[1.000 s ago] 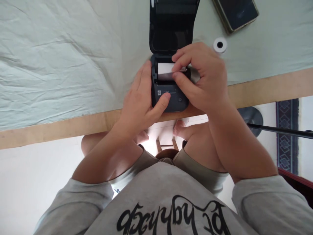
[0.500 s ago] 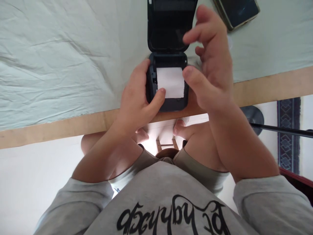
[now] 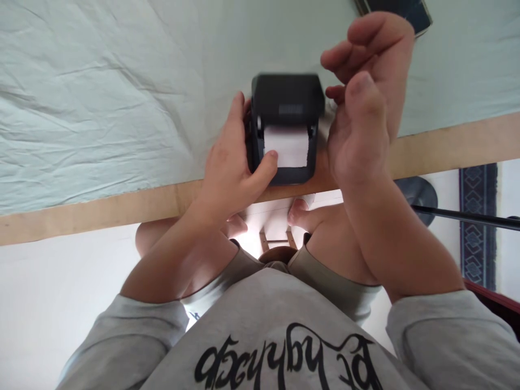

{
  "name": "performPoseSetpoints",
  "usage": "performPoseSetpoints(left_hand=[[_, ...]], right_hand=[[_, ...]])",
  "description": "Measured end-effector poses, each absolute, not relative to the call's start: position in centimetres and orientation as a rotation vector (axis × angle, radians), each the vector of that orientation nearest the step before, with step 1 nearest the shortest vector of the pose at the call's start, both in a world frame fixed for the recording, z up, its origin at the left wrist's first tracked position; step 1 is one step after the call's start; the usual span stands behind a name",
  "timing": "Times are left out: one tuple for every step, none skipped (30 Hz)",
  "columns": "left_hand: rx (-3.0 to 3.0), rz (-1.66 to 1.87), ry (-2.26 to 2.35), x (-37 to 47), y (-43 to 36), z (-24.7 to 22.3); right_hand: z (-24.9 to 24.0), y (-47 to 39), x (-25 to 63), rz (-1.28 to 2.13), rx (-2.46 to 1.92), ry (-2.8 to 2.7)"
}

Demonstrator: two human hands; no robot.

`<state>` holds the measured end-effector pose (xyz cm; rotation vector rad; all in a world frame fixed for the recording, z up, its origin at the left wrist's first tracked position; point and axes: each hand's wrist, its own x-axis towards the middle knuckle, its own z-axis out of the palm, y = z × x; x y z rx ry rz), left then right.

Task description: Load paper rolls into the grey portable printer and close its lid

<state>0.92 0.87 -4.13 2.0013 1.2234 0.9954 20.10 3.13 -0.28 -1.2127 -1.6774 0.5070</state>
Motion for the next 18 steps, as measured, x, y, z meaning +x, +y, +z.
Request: performPoseSetpoints(left_hand=[[1.990,0.991,1.213,0.9,0.9,-3.9],[1.978,0.988,1.202,1.0,0.8,-3.7],[1.970,0.984,1.193,1.0,0.8,-3.3],[1.970,0.978,1.184,1.0,0.8,-3.0],[1.981,0.967,1.176,1.1,0.8,-2.6],[2.001,0.953,1.165,1.1,0.8,-2.2],[2.030,0.937,1.140,1.1,0.8,-1.9],[2.059,0.926,1.117,1.0,0.8,-1.6],[2.089,0.907,1.103,1.0,0.7,-1.4],[2.115,0.883,1.097,1.0,0.7,-1.2],[2.133,0.854,1.108,1.1,0.6,-1.1],[2.144,0.818,1.130,1.1,0.6,-0.9],[2.146,0.781,1.158,1.2,0.5,-0.7],[2.142,0.751,1.186,1.3,0.4,-0.6],[2.135,0.728,1.211,1.4,0.3,-0.4],[2.130,0.707,1.230,1.5,0.3,-0.2],[2.126,0.693,1.242,1.6,0.3,-0.1],[2.127,0.685,1.247,1.7,0.2,0.1]], right_hand=[[-0.5,3.0,20.2,0.490,-1.158,-1.619],[-0.8,2.9,20.4,0.471,-1.105,-1.579],[-1.1,2.9,20.6,0.457,-1.068,-1.567],[-1.4,3.0,20.7,0.451,-1.054,-1.590],[-1.8,3.1,20.9,0.454,-1.046,-1.619],[-2.1,3.3,21.1,0.477,-1.043,-1.646],[-2.4,3.5,21.3,0.513,-1.047,-1.662],[-2.5,3.6,21.4,0.564,-1.054,-1.674],[-2.6,3.8,21.5,0.622,-1.052,-1.682],[-2.5,3.8,21.5,0.679,-1.046,-1.679],[-2.3,3.8,21.6,0.740,-1.046,-1.670],[-1.9,3.8,21.6,0.800,-1.052,-1.658],[-1.6,3.8,21.6,0.859,-1.062,-1.655],[-1.2,3.7,21.7,0.900,-1.080,-1.653],[-0.8,3.7,21.7,0.925,-1.111,-1.662],[-0.4,3.6,21.7,0.936,-1.140,-1.680],[-0.1,3.6,21.8,0.934,-1.162,-1.704],[0.2,3.5,21.8,0.917,-1.173,-1.724]])
